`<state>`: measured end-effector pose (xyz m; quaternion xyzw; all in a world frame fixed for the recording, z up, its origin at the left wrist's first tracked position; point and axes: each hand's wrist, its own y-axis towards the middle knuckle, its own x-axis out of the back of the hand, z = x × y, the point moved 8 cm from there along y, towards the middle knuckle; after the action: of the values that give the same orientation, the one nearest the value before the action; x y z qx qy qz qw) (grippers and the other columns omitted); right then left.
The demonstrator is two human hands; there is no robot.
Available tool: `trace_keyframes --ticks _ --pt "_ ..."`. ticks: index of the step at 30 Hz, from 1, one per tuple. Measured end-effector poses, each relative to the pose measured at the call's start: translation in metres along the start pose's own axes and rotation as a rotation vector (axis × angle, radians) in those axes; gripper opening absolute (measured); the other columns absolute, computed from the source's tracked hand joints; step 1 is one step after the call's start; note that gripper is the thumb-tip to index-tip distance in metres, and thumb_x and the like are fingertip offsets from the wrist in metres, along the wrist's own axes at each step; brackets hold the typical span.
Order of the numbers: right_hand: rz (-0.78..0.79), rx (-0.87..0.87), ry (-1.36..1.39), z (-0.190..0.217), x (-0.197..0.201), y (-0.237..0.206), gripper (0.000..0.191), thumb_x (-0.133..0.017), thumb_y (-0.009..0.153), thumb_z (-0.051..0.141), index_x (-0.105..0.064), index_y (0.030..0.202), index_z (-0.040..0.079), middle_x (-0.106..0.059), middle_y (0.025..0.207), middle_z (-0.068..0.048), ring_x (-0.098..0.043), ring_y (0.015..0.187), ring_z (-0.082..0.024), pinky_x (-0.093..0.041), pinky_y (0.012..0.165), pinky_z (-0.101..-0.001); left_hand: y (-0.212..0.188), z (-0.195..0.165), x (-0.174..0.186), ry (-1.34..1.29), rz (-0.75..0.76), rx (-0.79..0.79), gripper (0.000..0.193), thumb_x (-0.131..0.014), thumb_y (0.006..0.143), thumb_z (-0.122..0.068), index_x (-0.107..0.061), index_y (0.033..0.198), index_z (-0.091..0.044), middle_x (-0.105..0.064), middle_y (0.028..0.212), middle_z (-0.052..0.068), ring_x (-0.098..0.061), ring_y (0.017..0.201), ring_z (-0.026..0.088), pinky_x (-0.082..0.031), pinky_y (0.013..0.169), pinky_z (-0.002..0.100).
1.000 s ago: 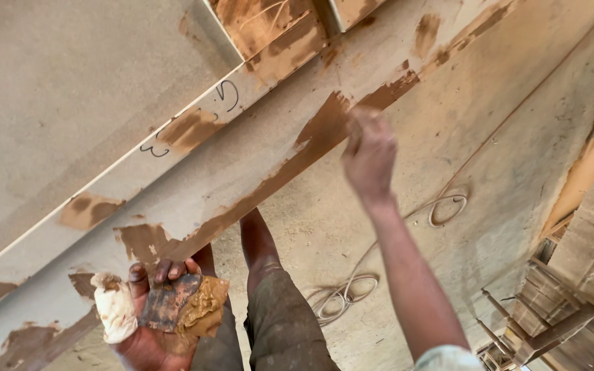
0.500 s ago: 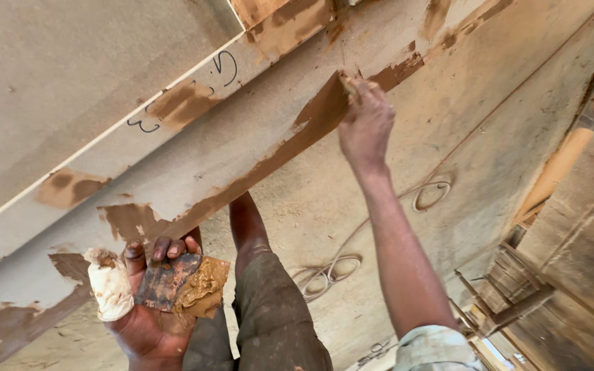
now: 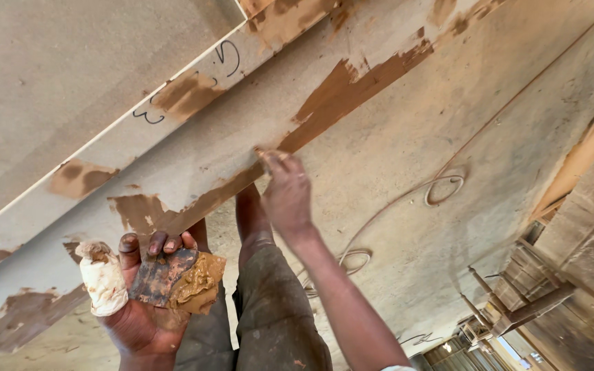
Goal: The person applies brown wood filler by hand onto a wooden furniture panel, dabbing the paste over holes, notches and scratches along the panel edges and surface. They hold a lump of filler in one hand and a small applicator pad in the other, working across different spots on the panel.
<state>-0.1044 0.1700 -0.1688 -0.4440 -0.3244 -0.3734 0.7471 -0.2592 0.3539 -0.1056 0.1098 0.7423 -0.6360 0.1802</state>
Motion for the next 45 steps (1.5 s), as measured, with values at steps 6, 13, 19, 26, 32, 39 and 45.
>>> trace_keyframes --ticks 6,13,19,26,32,39,45 --pt "0.104 -0.03 0.057 0.053 -0.038 -0.048 0.049 -0.059 0.081 -0.016 -0.063 0.129 -0.007 -0.067 0.123 -0.02 -0.064 0.113 -0.031 -0.063 0.094 -0.0387 -0.008 0.002 0.011 0.03 0.022 -0.004 0.044 -0.076 0.099 -0.049 -0.059 0.117 -0.012 -0.049 0.102 0.006 -0.05 0.112 0.024 -0.034 0.13 0.049" --pt "-0.195 -0.1 0.248 -0.03 0.055 0.008 0.031 -0.055 0.109 -0.011 -0.067 0.135 0.002 -0.073 0.109 -0.013 -0.071 0.089 -0.016 -0.061 0.074 -0.025 -0.01 0.001 0.03 -0.007 -0.007 -0.041 0.042 -0.073 0.102 -0.048 -0.061 0.118 -0.012 -0.048 0.101 0.005 -0.05 0.109 0.022 -0.032 0.137 0.05" --pt "-0.322 -0.218 0.039 -0.118 0.127 0.083 0.028 -0.063 0.098 -0.007 -0.07 0.125 -0.003 -0.076 0.107 -0.016 -0.077 0.089 -0.025 -0.062 0.073 -0.0343 -0.016 0.014 0.028 -0.008 -0.051 0.012 0.04 -0.072 0.102 -0.046 -0.06 0.119 -0.012 -0.047 0.104 0.005 -0.05 0.115 0.025 -0.034 0.132 0.051" --pt "-0.26 -0.244 0.061 -0.112 0.107 0.089 0.023 -0.065 0.099 -0.001 -0.07 0.121 -0.001 -0.073 0.11 -0.017 -0.078 0.092 -0.03 -0.065 0.08 -0.0368 -0.011 0.003 0.014 -0.039 0.018 -0.004 0.044 -0.075 0.099 -0.049 -0.059 0.117 -0.012 -0.048 0.102 0.006 -0.049 0.113 0.026 -0.035 0.132 0.05" --pt "-0.401 -0.041 -0.082 -0.094 0.105 0.087 0.023 -0.066 0.095 -0.008 -0.073 0.116 -0.006 -0.077 0.099 -0.016 -0.078 0.086 -0.022 -0.062 0.075 -0.0376 -0.009 -0.004 0.021 -0.034 0.004 -0.001 0.046 -0.076 0.098 -0.051 -0.06 0.117 -0.013 -0.049 0.099 0.004 -0.051 0.11 0.025 -0.038 0.131 0.049" --pt "-0.306 -0.288 0.083 -0.084 0.051 0.059 0.019 -0.061 0.102 0.001 -0.072 0.117 -0.002 -0.074 0.091 -0.011 -0.057 0.051 -0.01 -0.042 0.038 -0.0221 -0.013 -0.01 0.016 -0.025 -0.033 0.014 0.044 -0.076 0.099 -0.053 -0.059 0.114 -0.014 -0.049 0.099 0.004 -0.051 0.108 0.025 -0.039 0.129 0.051" --pt "-0.215 -0.246 0.21 -0.025 0.017 0.012 0.027 -0.057 0.103 0.002 -0.071 0.125 0.0 -0.075 0.1 -0.013 -0.059 0.059 -0.01 -0.043 0.042 -0.0219 -0.02 -0.026 0.014 -0.04 -0.001 -0.002 0.044 -0.075 0.099 -0.051 -0.06 0.115 -0.013 -0.049 0.101 0.005 -0.051 0.112 0.025 -0.037 0.131 0.051"
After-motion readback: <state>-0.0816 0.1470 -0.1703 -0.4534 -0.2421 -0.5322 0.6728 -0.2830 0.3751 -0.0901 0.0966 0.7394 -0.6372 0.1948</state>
